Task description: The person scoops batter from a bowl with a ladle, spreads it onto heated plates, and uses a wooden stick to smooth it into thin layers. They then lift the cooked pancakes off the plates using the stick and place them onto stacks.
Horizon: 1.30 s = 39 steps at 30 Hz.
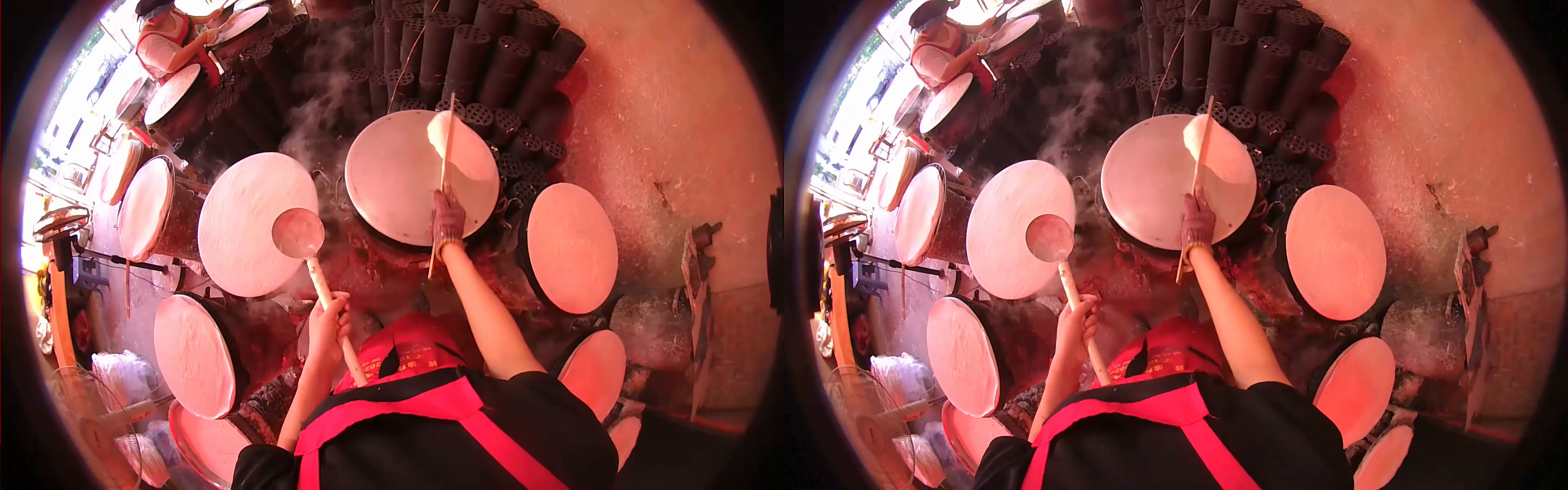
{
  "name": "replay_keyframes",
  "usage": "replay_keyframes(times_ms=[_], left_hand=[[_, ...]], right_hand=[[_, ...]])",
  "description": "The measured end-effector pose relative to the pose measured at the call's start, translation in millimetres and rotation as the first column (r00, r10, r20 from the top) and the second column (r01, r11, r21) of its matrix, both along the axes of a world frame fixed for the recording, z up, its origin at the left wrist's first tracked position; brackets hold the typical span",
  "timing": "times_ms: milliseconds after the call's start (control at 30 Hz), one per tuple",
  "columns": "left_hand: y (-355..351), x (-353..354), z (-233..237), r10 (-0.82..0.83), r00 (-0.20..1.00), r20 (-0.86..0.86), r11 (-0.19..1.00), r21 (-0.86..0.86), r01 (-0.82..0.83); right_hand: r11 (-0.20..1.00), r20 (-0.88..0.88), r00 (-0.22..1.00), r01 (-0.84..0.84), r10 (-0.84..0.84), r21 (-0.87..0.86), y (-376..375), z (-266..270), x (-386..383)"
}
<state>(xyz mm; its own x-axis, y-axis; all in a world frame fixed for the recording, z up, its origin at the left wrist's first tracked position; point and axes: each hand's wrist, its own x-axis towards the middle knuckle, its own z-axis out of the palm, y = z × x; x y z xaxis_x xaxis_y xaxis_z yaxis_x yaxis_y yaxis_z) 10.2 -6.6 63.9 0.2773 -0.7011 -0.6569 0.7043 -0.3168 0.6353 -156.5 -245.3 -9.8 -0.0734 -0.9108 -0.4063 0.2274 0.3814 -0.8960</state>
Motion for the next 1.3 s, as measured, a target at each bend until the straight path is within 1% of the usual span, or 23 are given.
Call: replay_keyframes(times_ms=[67,133,233,333,400,467,533,600,667,767,867,900,933,1033,1100,1167,1200,1267,1300], left_hand=[[9,4,-9,-0.004,0.998,-0.061,1.0,-0.001,0.004],[16,9,-22,-0.009,0.99,-0.143,1.0,0.003,0.01],[18,11,-19,-0.026,0.973,-0.228,0.999,0.023,0.032],[20,11,-17,-0.031,0.972,-0.232,0.999,0.034,0.04],[19,8,-14,-0.032,0.981,-0.19,0.999,0.035,0.039],[15,0,-11,-0.025,0.99,-0.139,0.999,0.035,0.03],[10,-7,-9,-0.008,0.996,-0.088,0.999,0.031,0.011],[4,-19,-9,0.031,0.997,-0.069,0.999,0.028,-0.029],[1,-31,-9,0.086,0.993,-0.077,0.996,0.038,-0.083],[-7,-49,-8,0.167,0.981,-0.099,0.985,0.06,-0.161],[-13,-70,-2,0.216,0.973,-0.076,0.975,0.064,-0.212],[-16,-75,0,0.238,0.969,-0.068,0.97,0.057,-0.235],[-21,-83,1,0.261,0.964,-0.058,0.965,0.046,-0.259],[-22,-99,-15,0.277,0.96,-0.046,0.961,0.025,-0.276],[-25,-113,-17,0.328,0.941,-0.078,0.944,0.037,-0.327],[-24,-122,-22,0.37,0.918,-0.141,0.929,0.044,-0.368],[-23,-126,-26,0.386,0.91,-0.153,0.923,0.057,-0.381],[-24,-130,-26,0.416,0.894,-0.164,0.909,0.067,-0.411],[-24,-131,-24,0.427,0.889,-0.168,0.904,0.072,-0.421]], right_hand=[[0.994,-0.001,0.994,-0.109,0.109,0.032,6,21,-2],[0.971,0.021,0.973,-0.232,0.232,0.062,17,32,-28],[0.985,-0.073,0.996,-0.041,0.054,0.17,44,35,-67],[0.997,-0.13,0.99,0.068,-0.062,0.038,46,3,-79],[0.986,-0.235,0.969,-0.108,0.077,-0.123,22,-37,-73],[0.972,-0.266,0.95,-0.202,0.165,-0.12,3,-33,-51],[0.977,-0.215,0.953,-0.211,0.214,0.034,0,20,-21],[0.935,-0.183,0.917,-0.341,0.354,0.099,-3,32,-25],[0.869,-0.125,0.868,-0.454,0.481,0.194,1,58,-41],[0.881,-0.118,0.884,-0.422,0.452,0.214,-5,68,-99],[0.956,-0.225,0.944,-0.192,0.242,0.223,-31,51,-122],[0.914,-0.399,0.84,-0.405,0.366,-0.015,-48,11,-131],[0.759,-0.581,0.704,-0.616,0.408,-0.212,-75,-48,-141],[0.655,-0.533,0.579,-0.753,0.617,-0.06,-85,-29,-99],[0.679,-0.358,0.639,-0.734,0.681,-0.021,-76,11,-76],[0.613,-0.225,0.576,-0.773,0.786,0.161,-62,52,-88],[0.566,-0.151,0.545,-0.788,0.825,0.245,-57,63,-99],[0.527,-0.108,0.516,-0.826,0.85,0.198,-59,67,-136],[0.549,-0.138,0.532,-0.793,0.835,0.263,-73,62,-152]])
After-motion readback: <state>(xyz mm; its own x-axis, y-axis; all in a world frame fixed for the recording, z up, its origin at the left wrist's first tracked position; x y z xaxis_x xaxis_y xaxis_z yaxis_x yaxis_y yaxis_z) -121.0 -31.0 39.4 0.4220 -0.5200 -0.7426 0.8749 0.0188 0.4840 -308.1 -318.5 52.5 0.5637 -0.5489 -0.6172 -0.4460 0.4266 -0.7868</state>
